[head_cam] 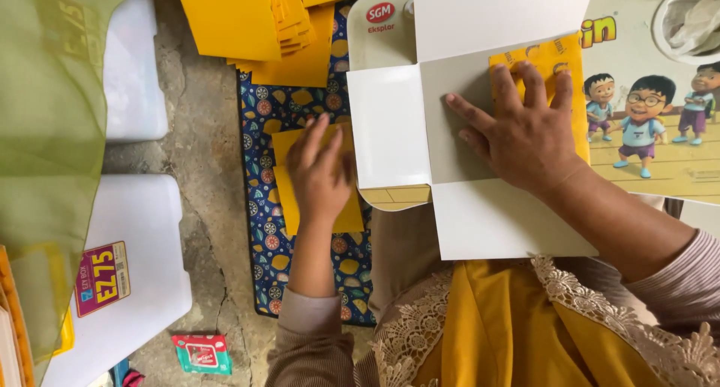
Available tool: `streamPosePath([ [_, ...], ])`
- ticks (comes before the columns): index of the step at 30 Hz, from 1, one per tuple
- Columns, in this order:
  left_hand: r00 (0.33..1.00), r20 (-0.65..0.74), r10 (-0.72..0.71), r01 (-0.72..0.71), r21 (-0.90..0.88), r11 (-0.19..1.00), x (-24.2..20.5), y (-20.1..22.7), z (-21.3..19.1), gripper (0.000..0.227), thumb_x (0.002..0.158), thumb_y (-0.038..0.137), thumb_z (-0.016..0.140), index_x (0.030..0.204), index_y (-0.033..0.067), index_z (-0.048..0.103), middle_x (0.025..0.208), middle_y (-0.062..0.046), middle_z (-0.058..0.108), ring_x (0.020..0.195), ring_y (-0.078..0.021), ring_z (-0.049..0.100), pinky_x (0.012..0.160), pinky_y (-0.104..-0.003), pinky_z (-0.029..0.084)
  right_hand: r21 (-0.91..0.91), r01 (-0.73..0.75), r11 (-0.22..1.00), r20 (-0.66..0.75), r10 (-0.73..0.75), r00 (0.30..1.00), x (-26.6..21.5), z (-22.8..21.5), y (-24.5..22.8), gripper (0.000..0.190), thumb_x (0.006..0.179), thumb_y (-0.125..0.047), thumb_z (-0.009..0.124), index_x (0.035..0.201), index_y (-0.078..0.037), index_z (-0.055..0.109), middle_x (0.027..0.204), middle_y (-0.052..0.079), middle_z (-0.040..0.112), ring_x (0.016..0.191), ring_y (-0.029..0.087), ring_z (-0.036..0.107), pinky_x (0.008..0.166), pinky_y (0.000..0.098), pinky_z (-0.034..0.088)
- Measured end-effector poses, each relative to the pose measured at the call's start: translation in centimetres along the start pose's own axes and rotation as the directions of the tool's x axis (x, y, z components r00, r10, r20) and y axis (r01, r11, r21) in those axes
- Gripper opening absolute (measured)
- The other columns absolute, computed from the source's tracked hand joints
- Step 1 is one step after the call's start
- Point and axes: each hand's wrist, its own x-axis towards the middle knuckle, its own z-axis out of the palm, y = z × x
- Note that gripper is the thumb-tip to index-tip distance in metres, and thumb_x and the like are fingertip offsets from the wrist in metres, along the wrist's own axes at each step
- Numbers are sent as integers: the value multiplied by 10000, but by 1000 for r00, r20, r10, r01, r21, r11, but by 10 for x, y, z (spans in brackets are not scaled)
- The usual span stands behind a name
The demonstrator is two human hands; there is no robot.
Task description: The person sits on a floor mat and assembles paper pieces, using a small stick to spread white glue from a container onto white paper panels, then presses and folds yellow paper sheets over the glued areas, working on a children's tray on their lap.
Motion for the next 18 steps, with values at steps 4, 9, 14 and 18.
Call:
streamPosePath([
  [4,872,485,-59,72,-8,997,21,19,14,544,758,229,849,1186,-36,643,1496,-249,489,1472,-391,342,1239,-531,102,28,-22,999,72,20,997,-1,-11,-1,505,1097,-444,425,1584,-404,552,1508,263,548,1496,512,433,1113,758,245],
  [9,816,579,-11,85,-101,991,33,27,37,807,734,367,877,1359,-32,558,1382,-270,594,1370,-409,493,1237,-582,-54,92,-55,994,62,50,997,-2,-5,3,506,1113,-503,362,1596,-447,501,1536,249,503,1517,481,387,1129,755,184],
  [14,741,663,102,-105,-35,994,34,40,49,781,990,598,466,1538,52,359,1609,-194,386,1527,-396,244,1182,-746,17,34,-6,999,-171,12,985,-3,-8,2,508,1121,-591,474,1504,-365,718,1519,191,539,1308,393,431,1082,607,213],
  [18,786,607,118,-102,-61,993,40,52,42,581,930,397,565,1444,127,547,1549,-55,507,1525,-318,250,1149,-712,144,96,-15,995,-150,29,988,-4,-9,6,521,1114,-583,459,1502,-342,710,1534,209,524,1317,417,425,1097,619,184],
])
